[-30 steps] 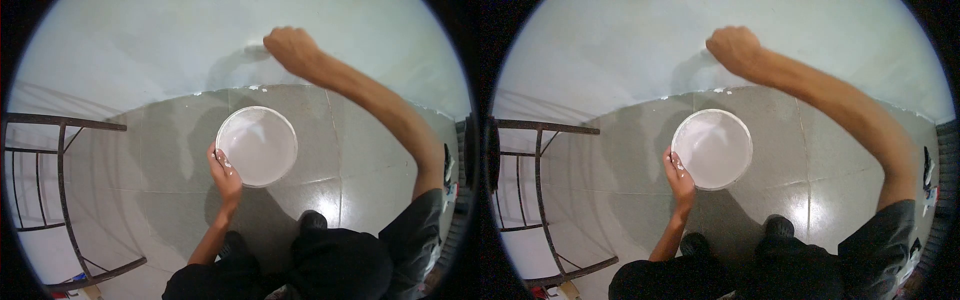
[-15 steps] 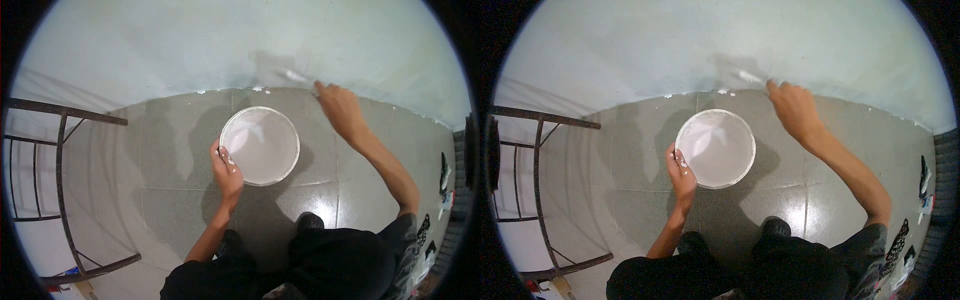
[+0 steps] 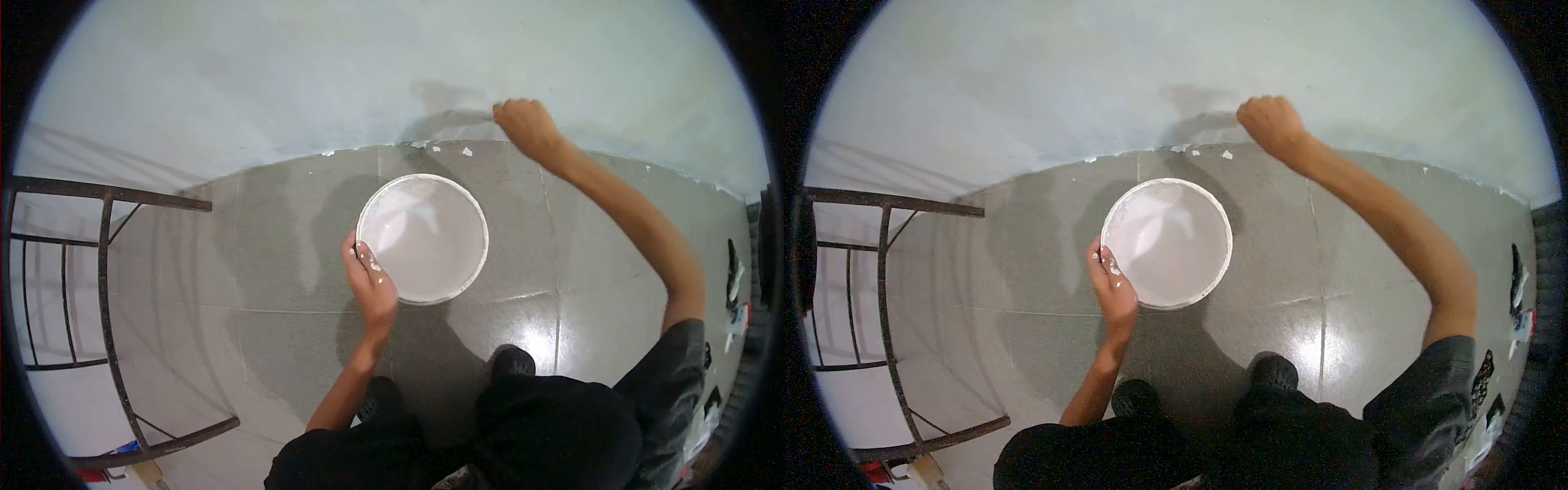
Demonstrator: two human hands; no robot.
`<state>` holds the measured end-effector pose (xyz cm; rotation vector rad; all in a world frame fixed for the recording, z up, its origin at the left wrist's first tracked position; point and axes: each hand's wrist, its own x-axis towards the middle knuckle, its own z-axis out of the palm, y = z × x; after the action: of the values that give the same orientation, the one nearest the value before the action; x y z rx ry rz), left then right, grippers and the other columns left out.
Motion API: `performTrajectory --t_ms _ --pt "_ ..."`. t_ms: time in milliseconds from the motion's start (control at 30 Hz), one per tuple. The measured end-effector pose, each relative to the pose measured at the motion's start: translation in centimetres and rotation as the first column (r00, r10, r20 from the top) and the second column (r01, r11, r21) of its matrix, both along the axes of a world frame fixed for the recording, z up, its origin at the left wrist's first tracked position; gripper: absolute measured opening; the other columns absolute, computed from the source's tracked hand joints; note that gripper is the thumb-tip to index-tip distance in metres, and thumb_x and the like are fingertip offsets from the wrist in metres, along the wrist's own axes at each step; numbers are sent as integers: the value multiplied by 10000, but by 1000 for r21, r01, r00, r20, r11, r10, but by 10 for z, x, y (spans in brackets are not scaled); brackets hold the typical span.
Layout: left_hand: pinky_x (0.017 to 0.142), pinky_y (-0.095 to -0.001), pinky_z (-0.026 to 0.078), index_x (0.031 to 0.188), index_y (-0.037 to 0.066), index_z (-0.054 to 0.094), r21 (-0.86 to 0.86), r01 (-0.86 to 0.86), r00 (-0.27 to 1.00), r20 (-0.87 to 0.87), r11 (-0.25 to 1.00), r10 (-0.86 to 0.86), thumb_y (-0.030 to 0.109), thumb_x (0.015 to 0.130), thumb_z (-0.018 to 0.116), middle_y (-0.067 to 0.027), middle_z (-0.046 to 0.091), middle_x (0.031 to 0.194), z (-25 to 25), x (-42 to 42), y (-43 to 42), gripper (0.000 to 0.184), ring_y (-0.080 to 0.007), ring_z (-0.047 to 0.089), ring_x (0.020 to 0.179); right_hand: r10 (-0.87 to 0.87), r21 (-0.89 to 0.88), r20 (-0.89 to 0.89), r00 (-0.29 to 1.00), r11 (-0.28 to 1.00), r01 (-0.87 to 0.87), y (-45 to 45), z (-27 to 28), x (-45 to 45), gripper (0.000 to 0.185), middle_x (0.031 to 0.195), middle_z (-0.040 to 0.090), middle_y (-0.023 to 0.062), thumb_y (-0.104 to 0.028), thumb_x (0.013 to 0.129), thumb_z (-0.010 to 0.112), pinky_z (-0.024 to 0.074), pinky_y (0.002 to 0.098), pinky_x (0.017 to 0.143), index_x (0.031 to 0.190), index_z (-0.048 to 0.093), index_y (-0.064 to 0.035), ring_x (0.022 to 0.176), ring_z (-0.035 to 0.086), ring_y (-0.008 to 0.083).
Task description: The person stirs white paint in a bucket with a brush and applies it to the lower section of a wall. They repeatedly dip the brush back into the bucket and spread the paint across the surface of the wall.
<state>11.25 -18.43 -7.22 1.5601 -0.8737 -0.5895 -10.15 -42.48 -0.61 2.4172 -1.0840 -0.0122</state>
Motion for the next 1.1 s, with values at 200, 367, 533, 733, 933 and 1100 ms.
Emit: performTrajectory --t_ms 200,367,533,733,933,1100 --pt "868 -353 409 1194 -27 444 18 -33 999 7 999 33 227 995 316 -185 562 1069 -1 1 -1 347 -237 547 975 -39 -181 48 998 982 47 33 118 -5 36 714 616 138 -46 784 566 512 356 529 777 594 -26 632 635 270" --pt "859 -356 411 1186 -21 452 9 -57 998 -14 998 57 219 993 317 -183 564 1063 -4 0 -1 336 -250 549 967 -166 -174 202 965 964 202 94 142 -5 100 709 594 163 -95 849 531 485 373 488 893 546 -7 583 614 286" --pt "869 -356 406 1194 -24 443 21 -31 999 -6 999 31 222 995 312 -181 553 1072 -7 3 -1 342 -245 540 984 -107 17 176 979 994 105 101 86 -21 143 693 585 154 -130 880 503 488 379 498 956 519 -10 601 619 286" --pt "895 -364 397 1214 -41 411 9 -5 1000 -1 1000 5 225 999 290 -191 529 1094 -3 2 -1 363 -249 526 1012 -119 128 -55 991 984 126 61 -20 -20 68 668 612 97 -89 785 561 513 341 538 733 581 -51 660 647 227" --pt "901 -367 396 1215 -42 411 14 18 999 39 1000 -18 224 1000 291 -192 527 1098 -3 4 -1 363 -248 525 1015 -64 13 -76 995 998 65 14 -61 -21 107 680 640 62 -92 762 579 511 309 532 665 622 -109 676 654 182" --pt "904 -362 391 1212 -37 415 10 12 1000 19 1000 -12 217 999 289 -190 527 1102 -6 4 -2 355 -246 523 1016 -69 -37 -67 995 997 67 -6 -23 -26 103 704 649 68 -99 751 596 518 315 544 661 638 -124 704 659 189"
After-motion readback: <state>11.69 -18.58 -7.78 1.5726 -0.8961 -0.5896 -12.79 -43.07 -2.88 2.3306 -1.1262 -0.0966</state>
